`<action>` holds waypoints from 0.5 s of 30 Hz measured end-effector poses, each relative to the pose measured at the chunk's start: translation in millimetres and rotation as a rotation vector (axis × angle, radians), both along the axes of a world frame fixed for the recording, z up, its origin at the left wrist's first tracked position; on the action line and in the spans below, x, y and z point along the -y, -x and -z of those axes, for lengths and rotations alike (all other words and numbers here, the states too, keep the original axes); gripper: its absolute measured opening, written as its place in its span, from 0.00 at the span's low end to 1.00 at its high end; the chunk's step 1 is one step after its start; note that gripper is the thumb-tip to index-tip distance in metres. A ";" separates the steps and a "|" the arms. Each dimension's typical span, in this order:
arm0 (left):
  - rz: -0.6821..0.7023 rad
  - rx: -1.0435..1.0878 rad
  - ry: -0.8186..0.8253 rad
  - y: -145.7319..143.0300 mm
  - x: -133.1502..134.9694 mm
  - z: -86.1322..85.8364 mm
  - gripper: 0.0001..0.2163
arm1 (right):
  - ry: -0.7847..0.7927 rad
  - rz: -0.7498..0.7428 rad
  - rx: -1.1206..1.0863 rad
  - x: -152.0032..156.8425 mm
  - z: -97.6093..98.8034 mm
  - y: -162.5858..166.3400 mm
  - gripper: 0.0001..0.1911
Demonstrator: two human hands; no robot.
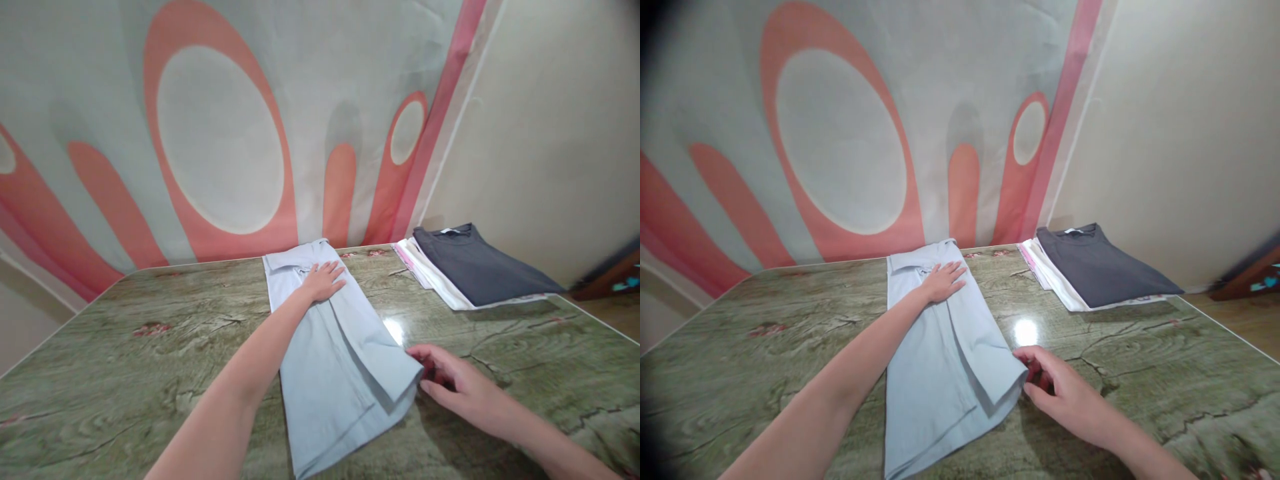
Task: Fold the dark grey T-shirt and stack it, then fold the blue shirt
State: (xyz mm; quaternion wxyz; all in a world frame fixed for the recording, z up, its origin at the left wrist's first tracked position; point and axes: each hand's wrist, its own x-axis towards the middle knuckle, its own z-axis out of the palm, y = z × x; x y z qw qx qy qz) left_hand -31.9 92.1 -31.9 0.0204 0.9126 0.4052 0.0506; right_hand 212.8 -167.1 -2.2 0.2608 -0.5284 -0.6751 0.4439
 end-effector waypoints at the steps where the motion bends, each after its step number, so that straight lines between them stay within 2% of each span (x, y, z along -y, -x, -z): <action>1: -0.007 0.010 0.003 -0.8 -1.1 -1.1 0.24 | -0.027 0.030 0.017 -1.1 3.5 1.2 0.20; 6: -0.012 0.041 -0.011 -2.4 17.0 -12.5 0.22 | -0.141 0.161 0.089 -6.3 17.3 7.6 0.18; 11: 0.073 -0.006 0.051 2.3 58.5 -16.6 0.24 | -0.191 0.169 0.155 -7.2 18.7 11.5 0.13; 15: 0.076 0.012 0.030 7.4 73.8 -11.2 0.24 | -0.296 0.107 0.313 -1.6 11.4 11.0 0.13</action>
